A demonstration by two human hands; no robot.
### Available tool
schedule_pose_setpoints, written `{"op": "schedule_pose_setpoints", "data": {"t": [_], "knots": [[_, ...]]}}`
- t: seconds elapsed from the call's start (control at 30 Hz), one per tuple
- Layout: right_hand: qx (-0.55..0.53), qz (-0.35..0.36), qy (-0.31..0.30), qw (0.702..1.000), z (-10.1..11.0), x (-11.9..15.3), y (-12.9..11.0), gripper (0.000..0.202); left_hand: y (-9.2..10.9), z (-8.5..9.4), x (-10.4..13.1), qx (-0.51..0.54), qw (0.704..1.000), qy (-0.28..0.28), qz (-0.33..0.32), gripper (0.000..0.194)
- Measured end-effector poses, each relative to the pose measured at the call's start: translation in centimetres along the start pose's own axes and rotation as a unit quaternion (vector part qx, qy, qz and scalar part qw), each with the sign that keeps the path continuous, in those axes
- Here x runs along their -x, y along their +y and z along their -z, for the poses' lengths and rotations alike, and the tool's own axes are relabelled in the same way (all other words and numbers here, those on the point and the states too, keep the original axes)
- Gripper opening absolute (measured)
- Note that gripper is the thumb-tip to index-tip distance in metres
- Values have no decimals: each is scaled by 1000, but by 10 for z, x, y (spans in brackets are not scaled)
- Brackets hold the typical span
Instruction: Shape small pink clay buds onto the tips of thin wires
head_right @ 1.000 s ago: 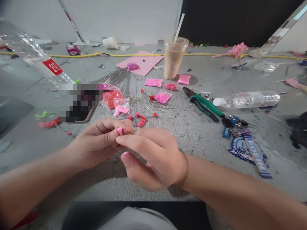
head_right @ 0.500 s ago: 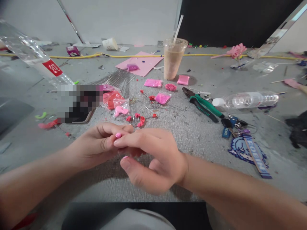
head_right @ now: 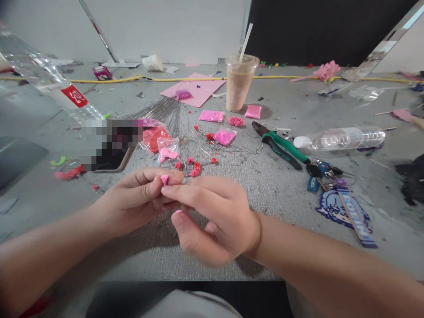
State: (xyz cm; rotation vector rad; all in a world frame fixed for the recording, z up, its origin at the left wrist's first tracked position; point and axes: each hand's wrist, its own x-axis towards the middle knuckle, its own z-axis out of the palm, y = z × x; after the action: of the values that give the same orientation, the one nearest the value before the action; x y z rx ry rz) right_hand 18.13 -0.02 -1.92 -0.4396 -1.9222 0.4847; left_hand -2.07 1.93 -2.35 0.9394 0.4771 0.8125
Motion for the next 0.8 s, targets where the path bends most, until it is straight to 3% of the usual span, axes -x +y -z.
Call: {"op": "schedule_pose_setpoints", "data": {"t": [0.23,0.57,0.8], "knots": [[81,28,-12,996,-1,2,-2,38,0,-1,0,-9,1000,-12,-1,13],[19,29,-49,998,1,1,0,36,2,0,2,-7,997,-69,27,18],[16,14,-16,1000,1,-1,-5,22,2,-2,2,-17,999,-36,19,18]]}}
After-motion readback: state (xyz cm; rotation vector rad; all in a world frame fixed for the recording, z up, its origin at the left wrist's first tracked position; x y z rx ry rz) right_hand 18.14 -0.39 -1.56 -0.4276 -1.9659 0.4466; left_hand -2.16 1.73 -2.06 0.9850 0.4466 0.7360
